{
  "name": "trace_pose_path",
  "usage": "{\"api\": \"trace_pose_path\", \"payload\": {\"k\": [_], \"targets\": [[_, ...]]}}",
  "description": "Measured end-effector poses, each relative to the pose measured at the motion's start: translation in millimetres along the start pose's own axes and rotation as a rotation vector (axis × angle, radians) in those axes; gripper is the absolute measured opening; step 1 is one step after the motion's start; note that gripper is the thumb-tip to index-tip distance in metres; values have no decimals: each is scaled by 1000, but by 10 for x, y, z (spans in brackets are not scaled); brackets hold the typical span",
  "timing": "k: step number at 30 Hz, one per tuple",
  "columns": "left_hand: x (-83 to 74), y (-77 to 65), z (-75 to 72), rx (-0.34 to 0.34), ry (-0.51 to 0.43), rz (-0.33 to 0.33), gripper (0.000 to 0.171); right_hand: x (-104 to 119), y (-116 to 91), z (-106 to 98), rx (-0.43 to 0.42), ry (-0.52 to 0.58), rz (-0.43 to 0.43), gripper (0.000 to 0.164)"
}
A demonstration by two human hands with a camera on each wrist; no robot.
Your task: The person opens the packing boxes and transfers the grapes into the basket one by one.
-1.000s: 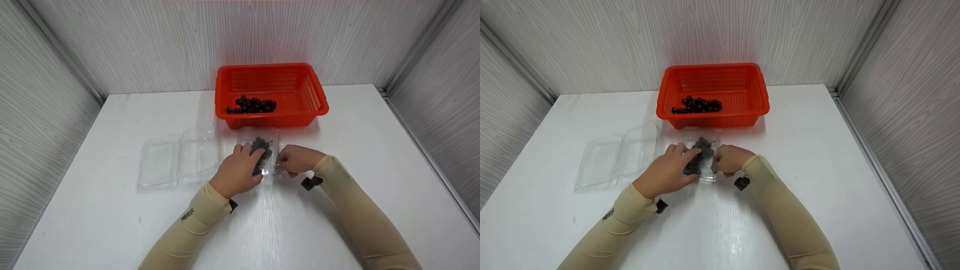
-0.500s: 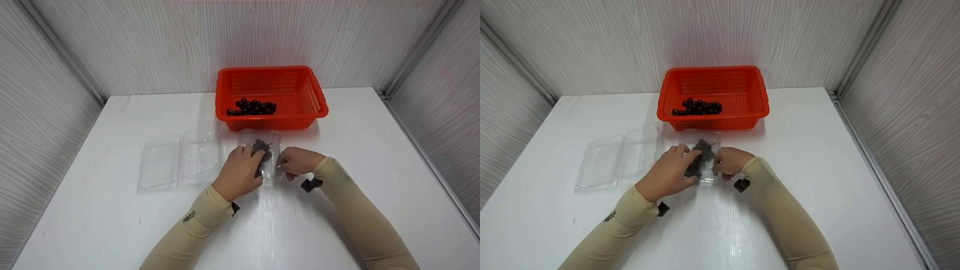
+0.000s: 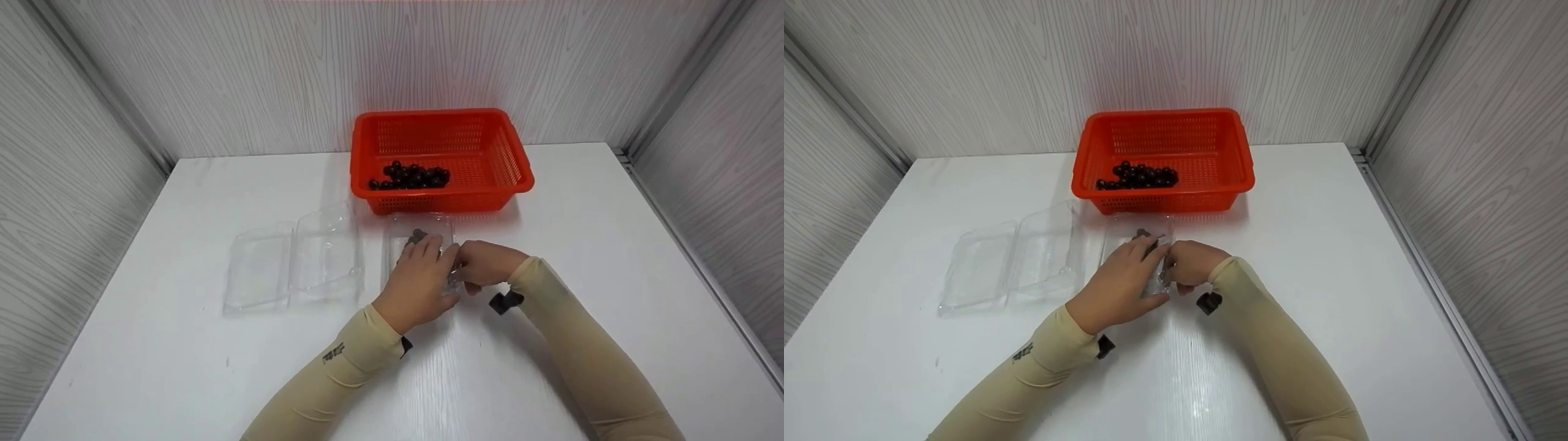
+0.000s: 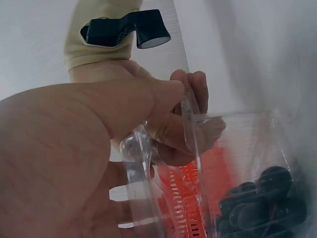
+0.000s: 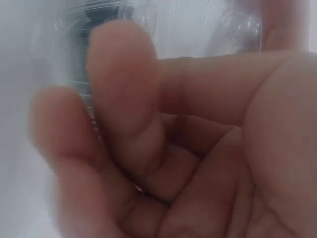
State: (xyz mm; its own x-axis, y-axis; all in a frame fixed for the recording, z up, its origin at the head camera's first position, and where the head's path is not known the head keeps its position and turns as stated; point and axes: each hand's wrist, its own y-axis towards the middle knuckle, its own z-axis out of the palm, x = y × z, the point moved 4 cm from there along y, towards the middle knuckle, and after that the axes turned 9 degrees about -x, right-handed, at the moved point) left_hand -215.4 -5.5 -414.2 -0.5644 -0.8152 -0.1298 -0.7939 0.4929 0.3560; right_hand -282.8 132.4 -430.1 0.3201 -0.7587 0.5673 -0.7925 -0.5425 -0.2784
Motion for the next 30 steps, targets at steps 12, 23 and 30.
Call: {"api": "trace_pose_path", "payload": {"k": [12, 23, 30], "targets": [[9, 29, -55, -12, -55, -38, 61, 9, 18, 18, -2, -19, -41, 20], [-9, 52, -40, -9, -85, -77, 64, 16, 1, 26, -23, -25, -33, 21], [5, 55, -44, 6, -84, -82, 55, 14, 9, 28, -8, -9, -20, 28]]}}
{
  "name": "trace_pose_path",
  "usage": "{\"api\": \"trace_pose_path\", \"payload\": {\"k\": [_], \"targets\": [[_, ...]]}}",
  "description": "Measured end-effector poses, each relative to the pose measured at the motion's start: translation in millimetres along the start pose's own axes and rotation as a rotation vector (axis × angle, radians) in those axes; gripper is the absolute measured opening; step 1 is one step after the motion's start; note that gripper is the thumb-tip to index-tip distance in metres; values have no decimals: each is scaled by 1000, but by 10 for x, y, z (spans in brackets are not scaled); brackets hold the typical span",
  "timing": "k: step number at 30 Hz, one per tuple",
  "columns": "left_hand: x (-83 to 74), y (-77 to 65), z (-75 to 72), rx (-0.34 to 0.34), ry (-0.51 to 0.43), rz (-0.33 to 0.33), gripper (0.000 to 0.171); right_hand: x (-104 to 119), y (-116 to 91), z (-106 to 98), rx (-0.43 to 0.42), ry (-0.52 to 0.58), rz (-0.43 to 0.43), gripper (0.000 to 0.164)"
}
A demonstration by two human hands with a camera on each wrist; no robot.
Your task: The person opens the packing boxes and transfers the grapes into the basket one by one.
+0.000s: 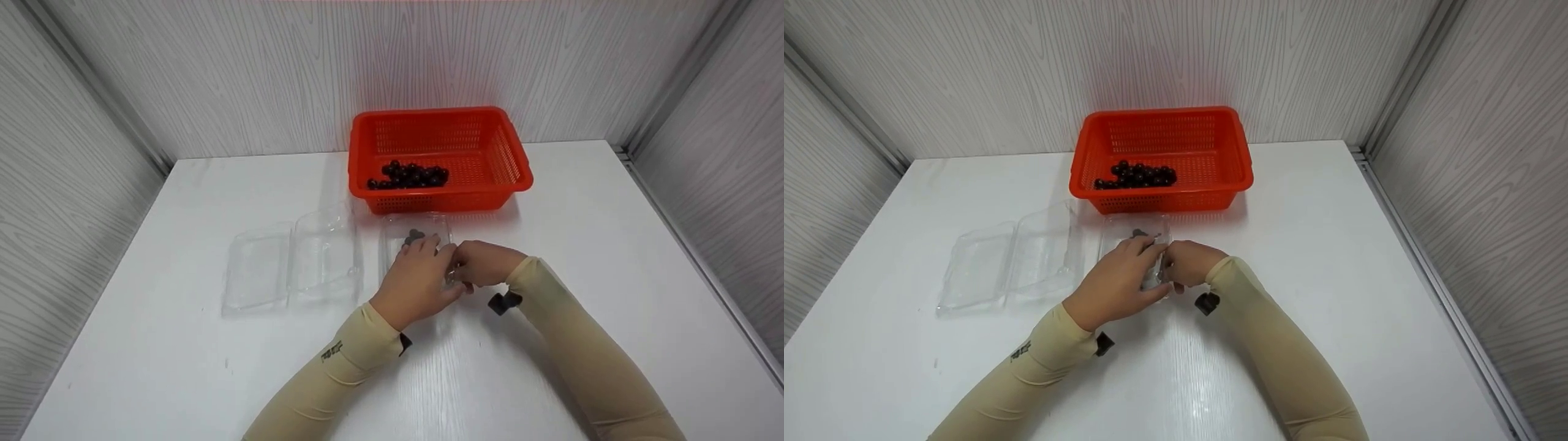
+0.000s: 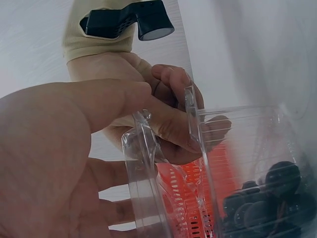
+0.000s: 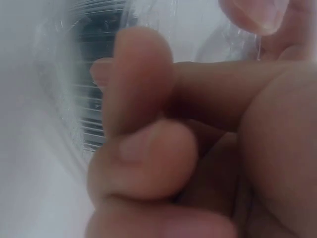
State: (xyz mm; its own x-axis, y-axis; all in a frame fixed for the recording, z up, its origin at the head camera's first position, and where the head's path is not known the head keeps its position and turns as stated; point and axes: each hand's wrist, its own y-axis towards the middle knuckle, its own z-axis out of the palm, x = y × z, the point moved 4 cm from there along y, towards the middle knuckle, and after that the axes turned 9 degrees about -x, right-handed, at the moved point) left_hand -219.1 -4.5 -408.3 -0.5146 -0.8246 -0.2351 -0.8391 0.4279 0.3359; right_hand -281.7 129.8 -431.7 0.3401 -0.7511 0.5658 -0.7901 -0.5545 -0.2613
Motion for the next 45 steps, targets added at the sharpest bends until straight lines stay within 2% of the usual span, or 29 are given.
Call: {"api": "trace_pose_path", "payload": {"k": [9, 24, 32, 39, 45], "targets": [[20, 16, 28, -20, -11, 18, 44, 16, 1, -16, 5, 19, -30, 25], [32, 23, -40, 7, -63, -7, 42, 16, 4, -7, 22, -8, -10, 23], [21, 12, -41, -28, -51, 30, 39, 3, -7, -4, 25, -16, -30, 28], [45, 15, -51, -50, -86, 19, 34, 11, 3, 4, 23, -65, -74, 27], [52, 15, -30, -36, -98, 6, 34, 0, 10, 11, 22, -61, -66, 25]]}}
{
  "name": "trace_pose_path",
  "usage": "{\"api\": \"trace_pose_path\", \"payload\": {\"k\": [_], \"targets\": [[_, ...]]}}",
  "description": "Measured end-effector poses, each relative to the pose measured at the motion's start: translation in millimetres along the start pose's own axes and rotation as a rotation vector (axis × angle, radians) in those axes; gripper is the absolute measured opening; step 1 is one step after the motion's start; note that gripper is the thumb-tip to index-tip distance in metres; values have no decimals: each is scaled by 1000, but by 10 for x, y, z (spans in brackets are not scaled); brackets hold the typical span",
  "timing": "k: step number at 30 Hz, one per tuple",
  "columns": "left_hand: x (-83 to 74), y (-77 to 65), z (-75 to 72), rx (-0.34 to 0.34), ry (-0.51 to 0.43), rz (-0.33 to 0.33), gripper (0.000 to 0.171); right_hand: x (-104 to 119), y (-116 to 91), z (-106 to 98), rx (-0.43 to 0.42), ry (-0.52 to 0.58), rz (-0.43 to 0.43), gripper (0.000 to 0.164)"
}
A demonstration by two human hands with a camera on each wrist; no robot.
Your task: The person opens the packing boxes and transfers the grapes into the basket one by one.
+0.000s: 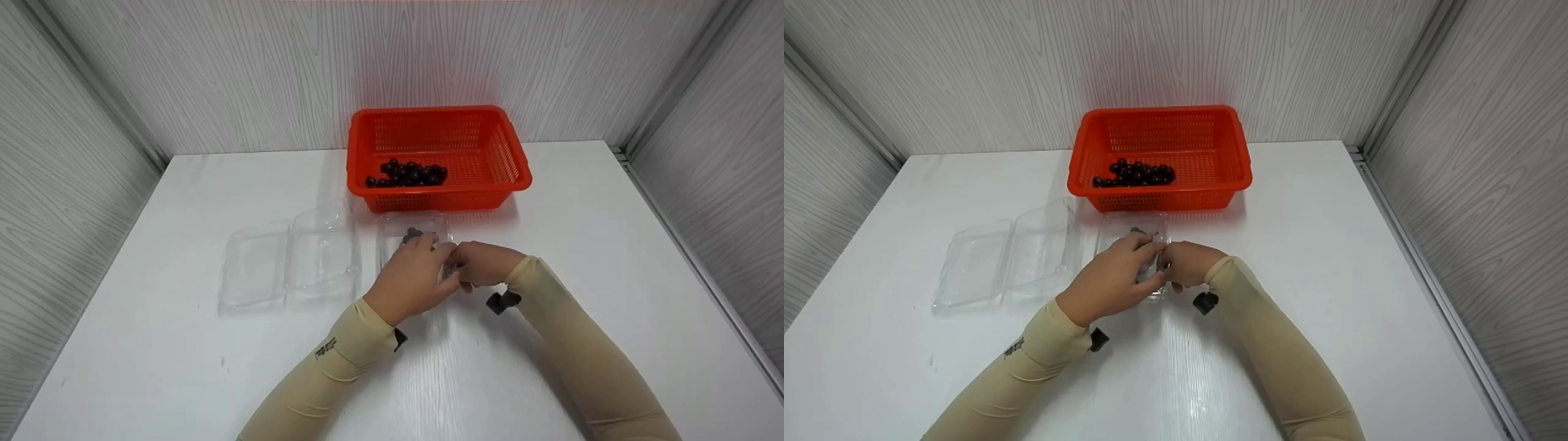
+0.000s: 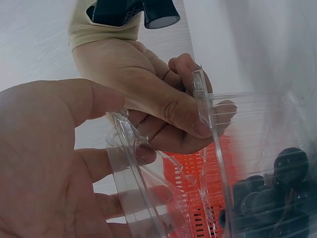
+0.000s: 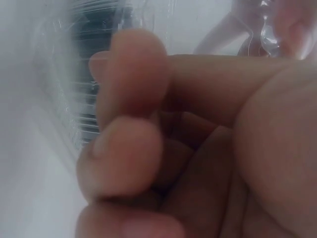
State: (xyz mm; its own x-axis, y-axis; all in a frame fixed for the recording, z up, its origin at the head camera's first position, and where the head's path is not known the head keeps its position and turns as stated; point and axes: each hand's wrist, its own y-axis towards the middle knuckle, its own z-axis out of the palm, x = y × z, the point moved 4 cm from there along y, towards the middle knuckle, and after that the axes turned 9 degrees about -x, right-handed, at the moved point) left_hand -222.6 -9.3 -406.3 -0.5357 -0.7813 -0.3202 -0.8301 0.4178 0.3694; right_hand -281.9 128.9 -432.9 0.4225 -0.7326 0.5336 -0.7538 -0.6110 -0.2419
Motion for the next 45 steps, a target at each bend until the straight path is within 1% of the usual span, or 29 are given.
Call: {"api": "trace_pose_path", "payload": {"k": [10, 17, 22, 26, 35, 39, 42, 45], "targets": [[-6, 0, -16, 1, 7, -1, 34, 11, -3, 5, 8, 13, 8, 25], [9, 7, -52, 25, -20, -26, 42, 14, -10, 3, 1, 23, 13, 27], [28, 11, -60, 35, -27, -27, 46, 18, -19, 11, 6, 10, 31, 24], [41, 11, -60, 36, -40, -22, 48, 17, -30, 7, 8, 4, 50, 22], [48, 11, -100, 10, -61, 10, 45, 46, -42, 0, 10, 38, 26, 22], [55, 11, -117, 9, -74, 9, 45, 49, -46, -1, 11, 67, 24, 19], [66, 15, -119, 13, -88, -3, 49, 47, -43, 10, 14, 78, 18, 17], [77, 17, -114, 26, -98, -19, 59, 36, -38, 18, 18, 73, 20, 18]]}}
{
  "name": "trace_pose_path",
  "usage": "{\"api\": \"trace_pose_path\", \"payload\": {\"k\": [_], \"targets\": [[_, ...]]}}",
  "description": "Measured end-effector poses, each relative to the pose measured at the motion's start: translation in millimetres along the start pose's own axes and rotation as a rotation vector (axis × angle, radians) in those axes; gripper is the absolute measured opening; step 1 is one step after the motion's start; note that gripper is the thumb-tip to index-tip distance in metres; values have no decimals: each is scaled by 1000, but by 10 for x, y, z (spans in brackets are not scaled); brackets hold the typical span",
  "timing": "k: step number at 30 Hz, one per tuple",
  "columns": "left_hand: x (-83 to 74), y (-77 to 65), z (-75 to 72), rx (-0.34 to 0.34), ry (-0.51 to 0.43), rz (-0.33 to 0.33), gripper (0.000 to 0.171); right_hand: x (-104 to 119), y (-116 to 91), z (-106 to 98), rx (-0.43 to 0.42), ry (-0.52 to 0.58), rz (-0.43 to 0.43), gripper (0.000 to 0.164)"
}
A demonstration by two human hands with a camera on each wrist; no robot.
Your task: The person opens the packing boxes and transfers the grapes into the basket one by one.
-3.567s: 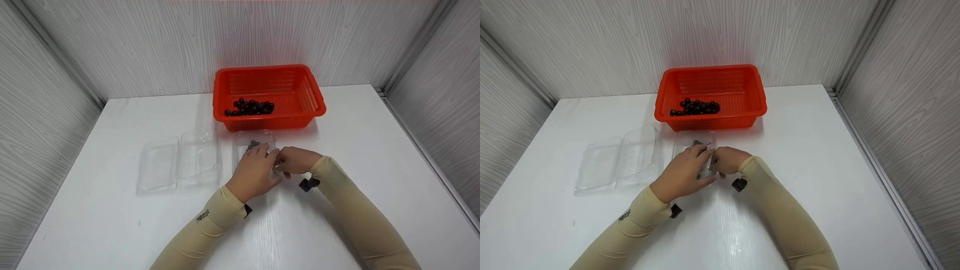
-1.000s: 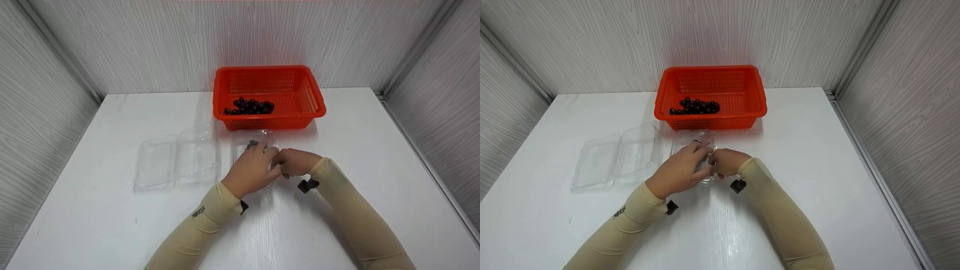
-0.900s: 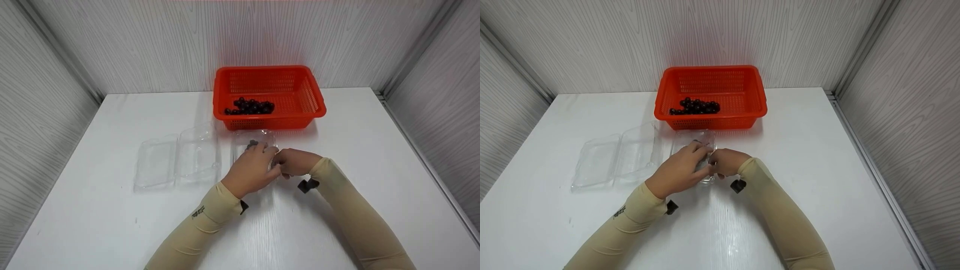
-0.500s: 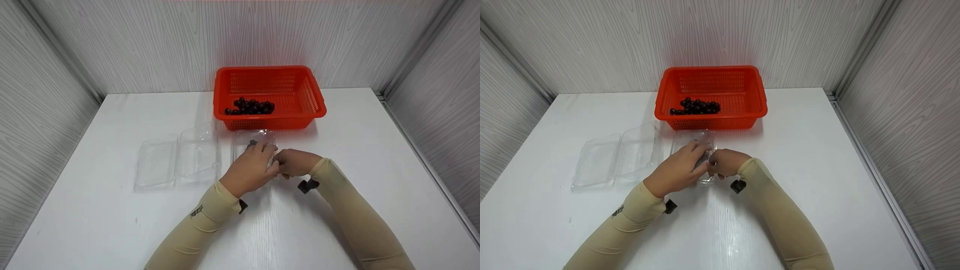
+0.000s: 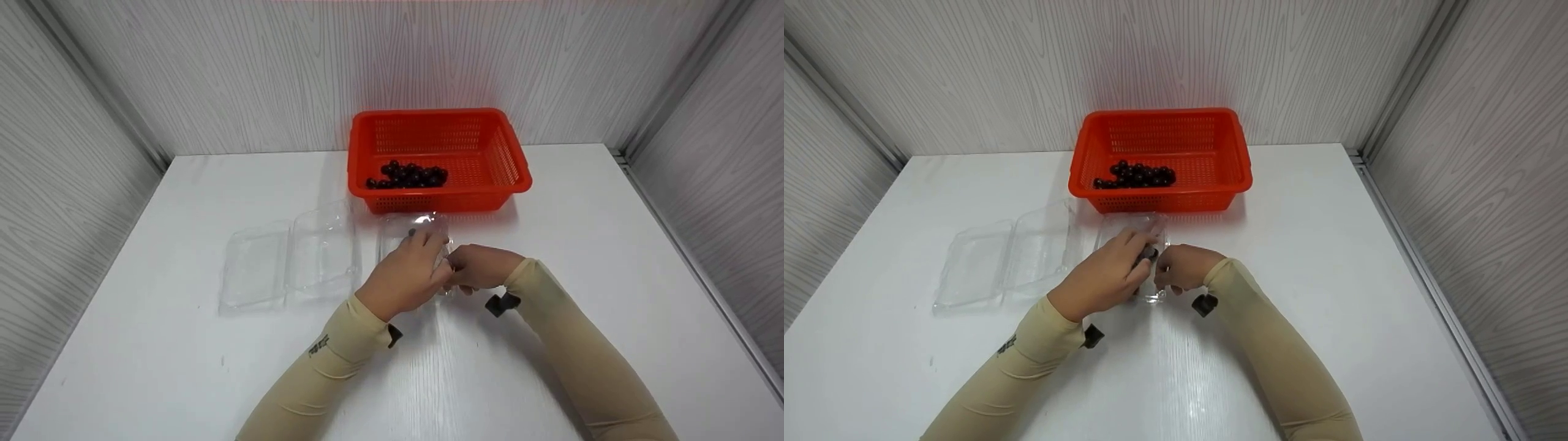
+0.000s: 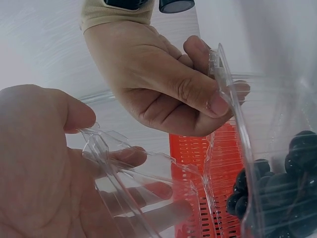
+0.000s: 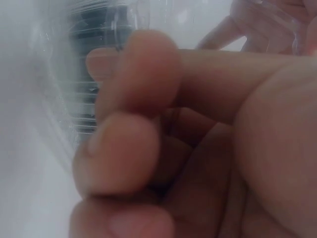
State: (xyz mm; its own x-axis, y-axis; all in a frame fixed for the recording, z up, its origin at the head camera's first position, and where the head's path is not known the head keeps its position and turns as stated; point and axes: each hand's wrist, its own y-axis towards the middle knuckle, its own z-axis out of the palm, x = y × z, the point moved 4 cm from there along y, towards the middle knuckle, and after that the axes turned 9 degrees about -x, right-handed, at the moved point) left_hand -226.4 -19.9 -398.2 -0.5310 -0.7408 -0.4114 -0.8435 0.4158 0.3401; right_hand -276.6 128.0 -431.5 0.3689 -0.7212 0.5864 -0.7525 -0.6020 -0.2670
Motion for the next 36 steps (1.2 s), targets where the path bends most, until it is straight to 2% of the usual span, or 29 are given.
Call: {"api": "trace_pose_path", "payload": {"k": [3, 12, 24, 31, 36], "targets": [[11, 5, 2, 1, -10, -6, 64, 2, 2, 4, 4, -8, 0, 18], [28, 10, -15, -1, -33, -21, 65, 9, -14, 1, 21, -14, 12, 16], [39, 33, -23, 13, -50, -69, 51, 25, -10, 12, 29, -51, 9, 17], [46, 48, -43, -9, -73, -69, 49, 36, -18, 9, 34, -59, 1, 17], [58, 45, -73, -57, -81, -65, 42, 34, -28, 21, 40, -51, -21, 15]]}}
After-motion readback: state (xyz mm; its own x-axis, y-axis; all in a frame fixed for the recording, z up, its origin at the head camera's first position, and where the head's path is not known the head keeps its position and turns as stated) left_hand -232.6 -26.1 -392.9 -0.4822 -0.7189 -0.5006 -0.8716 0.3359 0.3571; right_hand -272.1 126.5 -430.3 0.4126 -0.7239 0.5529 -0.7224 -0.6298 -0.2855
